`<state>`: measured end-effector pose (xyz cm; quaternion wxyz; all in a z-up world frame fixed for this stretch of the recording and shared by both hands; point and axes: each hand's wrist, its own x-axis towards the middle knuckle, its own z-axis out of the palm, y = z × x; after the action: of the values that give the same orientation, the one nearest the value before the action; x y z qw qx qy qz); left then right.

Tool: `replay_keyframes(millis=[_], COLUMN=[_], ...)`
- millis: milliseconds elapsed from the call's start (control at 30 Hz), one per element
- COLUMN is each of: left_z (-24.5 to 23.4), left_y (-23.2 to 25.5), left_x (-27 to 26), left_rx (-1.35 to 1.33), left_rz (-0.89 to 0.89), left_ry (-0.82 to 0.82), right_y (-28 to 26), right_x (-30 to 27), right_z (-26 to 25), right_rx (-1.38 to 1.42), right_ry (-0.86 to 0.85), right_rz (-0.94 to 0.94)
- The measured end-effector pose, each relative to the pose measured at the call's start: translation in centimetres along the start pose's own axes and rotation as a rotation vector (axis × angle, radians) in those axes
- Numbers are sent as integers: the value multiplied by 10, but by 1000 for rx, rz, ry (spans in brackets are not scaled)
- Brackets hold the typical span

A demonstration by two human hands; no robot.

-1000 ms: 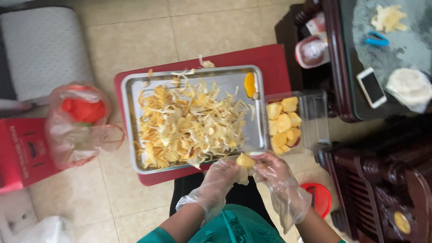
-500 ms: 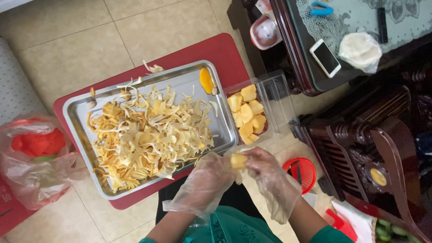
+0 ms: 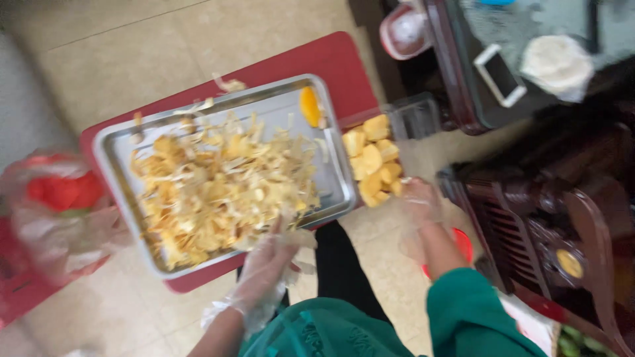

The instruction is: Separating jackfruit segments from the core and packing them into plastic containers.

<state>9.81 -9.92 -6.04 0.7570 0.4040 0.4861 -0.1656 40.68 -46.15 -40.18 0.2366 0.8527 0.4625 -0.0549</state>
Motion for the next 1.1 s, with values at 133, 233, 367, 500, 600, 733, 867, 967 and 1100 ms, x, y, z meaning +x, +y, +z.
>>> replay_keyframes(millis=[133,233,367,500,600,733,867,967,1100], left_z=[-13,-19,-19,-40,-62,-69,-79,-76,-83], left_y=[-44,-74,-52,-69,-149,-98,-162,-121,-143], left_x=[1,8,-11,1,38,-14,11,-16,-4], left_rx=[-239,-313,-159,34,762,-84,-383,-461,-338], left_rz=[8,-50,-207,-154,921,25,-16,-162,-41], left_ry=[38,50,108,-34,-270,-223,-167,-69,-63], right_y=[3,-20,-34,-34,-39,-53,46,-50,-70], right_x=[10,35,56,68,71,73,56,62,71], right_z=[-104,-259,-341,-354,-392,-408,-155,-357,-293], right_rx=[230,387,138,168,127,445,1143,1431,1511], right_ry=[-284,-723,-1026,-981,-904,-871,54,-613,-123], right_rz=[253,379,258,379,309,395,-749,707,97])
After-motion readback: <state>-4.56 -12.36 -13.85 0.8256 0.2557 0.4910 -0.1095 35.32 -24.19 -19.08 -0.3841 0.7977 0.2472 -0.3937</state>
